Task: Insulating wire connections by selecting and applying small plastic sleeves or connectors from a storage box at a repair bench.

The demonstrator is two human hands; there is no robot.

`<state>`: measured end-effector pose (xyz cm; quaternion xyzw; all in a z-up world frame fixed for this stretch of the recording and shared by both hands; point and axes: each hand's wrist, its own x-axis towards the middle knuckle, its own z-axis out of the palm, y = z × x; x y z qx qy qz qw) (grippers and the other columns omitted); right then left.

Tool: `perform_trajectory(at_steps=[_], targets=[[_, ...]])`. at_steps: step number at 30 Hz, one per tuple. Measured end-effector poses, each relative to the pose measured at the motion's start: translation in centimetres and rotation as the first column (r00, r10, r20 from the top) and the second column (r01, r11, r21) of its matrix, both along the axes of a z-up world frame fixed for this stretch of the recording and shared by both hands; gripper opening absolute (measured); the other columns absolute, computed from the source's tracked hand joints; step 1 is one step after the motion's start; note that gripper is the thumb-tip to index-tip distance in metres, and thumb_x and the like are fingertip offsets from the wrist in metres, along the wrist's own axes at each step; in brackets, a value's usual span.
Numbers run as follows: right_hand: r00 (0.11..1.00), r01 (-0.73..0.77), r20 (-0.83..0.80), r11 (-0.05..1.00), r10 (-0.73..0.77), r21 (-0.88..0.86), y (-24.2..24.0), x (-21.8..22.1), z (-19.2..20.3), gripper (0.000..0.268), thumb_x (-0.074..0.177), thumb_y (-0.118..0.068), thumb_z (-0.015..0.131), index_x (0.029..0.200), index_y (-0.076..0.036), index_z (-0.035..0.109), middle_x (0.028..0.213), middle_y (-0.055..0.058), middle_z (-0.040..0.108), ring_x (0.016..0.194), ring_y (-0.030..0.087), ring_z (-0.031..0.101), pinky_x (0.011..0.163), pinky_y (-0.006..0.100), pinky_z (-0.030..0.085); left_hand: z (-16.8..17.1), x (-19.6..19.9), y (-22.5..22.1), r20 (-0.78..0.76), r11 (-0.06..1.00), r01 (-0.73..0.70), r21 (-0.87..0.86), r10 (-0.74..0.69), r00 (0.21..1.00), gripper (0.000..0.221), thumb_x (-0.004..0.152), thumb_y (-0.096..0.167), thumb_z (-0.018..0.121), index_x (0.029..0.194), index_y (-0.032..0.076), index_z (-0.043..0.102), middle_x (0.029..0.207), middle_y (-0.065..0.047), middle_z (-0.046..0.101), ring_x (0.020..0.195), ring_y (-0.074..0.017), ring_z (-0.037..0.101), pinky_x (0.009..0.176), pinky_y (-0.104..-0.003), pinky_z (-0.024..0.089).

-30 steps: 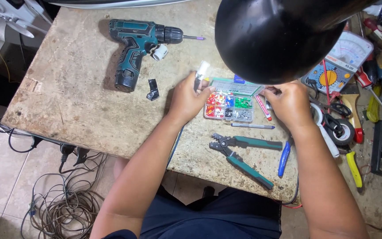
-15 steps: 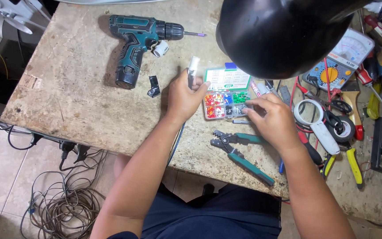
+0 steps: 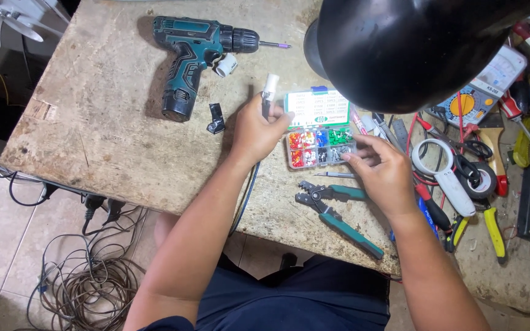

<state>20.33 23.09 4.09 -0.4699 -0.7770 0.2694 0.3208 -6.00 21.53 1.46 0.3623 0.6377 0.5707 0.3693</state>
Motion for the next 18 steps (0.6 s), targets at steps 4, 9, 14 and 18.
perform_trajectory(at_steps=[4,9,14,18], targets=[[0.999,-0.017,-0.027,1.000,0.017,0.021,-0.1,-0.3,0.4,0.040,0.082,-0.001,0.089,0.120,-0.004,0.076,0.108,0.015,0.074,0.088,0.027,0.074,0.072,0.031,0.061,0.4,-0.1,-0.3,0.064,1.000,0.007,0.007,-0.007,0.998,0.022,0.073,0.012,0.076,0.078,0.004,0.055,0.082,-0.014,0.077,0.057,-0.0194,0.074,0.049,-0.032,0.061],[0.997,-0.055,-0.039,0.993,0.060,0.104,0.0,-0.3,0.2,0.040,0.083,0.002,0.088,0.121,-0.002,0.075,0.110,0.017,0.072,0.088,0.029,0.074,0.070,0.034,0.062,1.7,0.3,-1.5,0.196,0.992,0.050,0.111,-0.071,0.978,0.021,0.076,0.005,0.072,0.078,0.004,0.051,0.081,-0.017,0.074,0.056,-0.0173,0.071,0.051,-0.032,0.062],[0.996,-0.078,-0.022,0.990,0.082,0.120,0.3,0.0,0.0,0.038,0.085,0.002,0.088,0.120,-0.002,0.076,0.110,0.017,0.072,0.088,0.030,0.074,0.071,0.035,0.062,0.4,0.4,-1.4,0.143,0.991,0.054,0.122,-0.071,0.987,0.024,0.078,0.006,0.075,0.079,0.004,0.051,0.083,-0.017,0.075,0.056,-0.0177,0.072,0.052,-0.032,0.061],[0.992,-0.116,0.059,0.986,0.109,0.118,0.4,-0.3,1.5,0.035,0.084,0.001,0.087,0.117,-0.003,0.077,0.112,0.016,0.072,0.089,0.031,0.074,0.072,0.036,0.063,0.4,0.2,-1.6,0.149,0.991,0.064,0.120,-0.082,0.986,0.028,0.079,0.008,0.077,0.080,0.004,0.050,0.082,-0.016,0.074,0.056,-0.0163,0.071,0.053,-0.031,0.060]])
